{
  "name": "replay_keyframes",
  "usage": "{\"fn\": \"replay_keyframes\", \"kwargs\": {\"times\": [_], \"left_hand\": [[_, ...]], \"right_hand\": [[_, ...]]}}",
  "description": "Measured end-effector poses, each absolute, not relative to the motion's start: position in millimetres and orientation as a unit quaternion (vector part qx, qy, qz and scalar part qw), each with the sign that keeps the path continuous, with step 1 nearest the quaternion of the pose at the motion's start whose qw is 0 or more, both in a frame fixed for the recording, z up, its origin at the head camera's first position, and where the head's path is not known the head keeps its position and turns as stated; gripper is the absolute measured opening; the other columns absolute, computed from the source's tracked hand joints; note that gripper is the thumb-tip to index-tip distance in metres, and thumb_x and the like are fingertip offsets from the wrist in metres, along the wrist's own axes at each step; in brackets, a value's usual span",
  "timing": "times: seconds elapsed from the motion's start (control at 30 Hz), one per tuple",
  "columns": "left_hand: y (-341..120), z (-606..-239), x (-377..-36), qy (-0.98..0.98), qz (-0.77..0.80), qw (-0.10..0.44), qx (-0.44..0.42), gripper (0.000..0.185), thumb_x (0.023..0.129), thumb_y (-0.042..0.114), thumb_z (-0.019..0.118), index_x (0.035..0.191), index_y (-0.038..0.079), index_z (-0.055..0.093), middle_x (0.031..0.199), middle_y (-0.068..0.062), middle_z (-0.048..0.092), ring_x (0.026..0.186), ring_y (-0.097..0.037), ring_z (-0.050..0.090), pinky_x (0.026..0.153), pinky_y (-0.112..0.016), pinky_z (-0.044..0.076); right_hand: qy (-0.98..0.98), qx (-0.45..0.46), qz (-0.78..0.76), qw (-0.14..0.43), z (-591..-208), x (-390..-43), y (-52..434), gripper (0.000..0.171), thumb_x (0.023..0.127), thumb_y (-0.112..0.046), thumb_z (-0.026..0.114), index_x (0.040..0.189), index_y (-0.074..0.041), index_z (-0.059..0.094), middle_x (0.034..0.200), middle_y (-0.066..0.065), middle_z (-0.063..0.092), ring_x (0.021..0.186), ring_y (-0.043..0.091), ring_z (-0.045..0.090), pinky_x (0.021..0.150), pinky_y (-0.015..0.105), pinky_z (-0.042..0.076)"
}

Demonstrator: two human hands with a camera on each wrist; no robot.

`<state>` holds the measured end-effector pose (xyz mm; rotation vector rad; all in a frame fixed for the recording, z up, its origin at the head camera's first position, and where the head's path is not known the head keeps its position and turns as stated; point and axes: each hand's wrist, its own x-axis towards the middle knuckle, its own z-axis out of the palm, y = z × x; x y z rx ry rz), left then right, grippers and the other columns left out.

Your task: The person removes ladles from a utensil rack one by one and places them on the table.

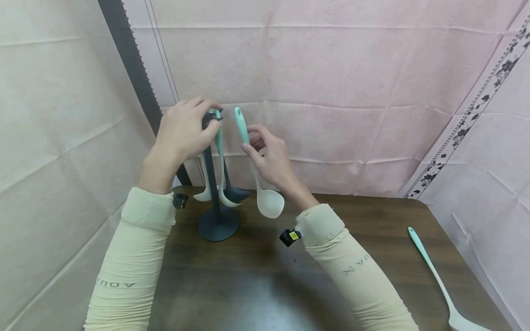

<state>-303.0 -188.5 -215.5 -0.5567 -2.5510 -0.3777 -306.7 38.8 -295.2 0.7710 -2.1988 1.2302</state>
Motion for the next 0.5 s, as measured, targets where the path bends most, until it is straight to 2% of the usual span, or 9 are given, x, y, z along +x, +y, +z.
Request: {"fn": "replay_keyframes", "kwargs": {"times": [0.5], "left_hand": [[-188.0, -215.8, -302.7, -0.937, -0.140, 0.251, -0.200, 0.050, 0.103, 0.036, 0.043, 0.145, 0.020, 0.064, 0.153, -0.007, 0.057, 0.142, -0.042, 0.048, 0.115, -0.065, 0.036]], "right_hand": [[-0.806, 0.265, 0.463, 0.257, -296.0, -303.4, 56.1, 0.035, 0.101, -0.015, 0.072, 0.135, -0.011, 0.063, 0.097, 0.007, 0.074, 0.084, 0.019, 0.070, 0.075, 0.038, 0.057]]}}
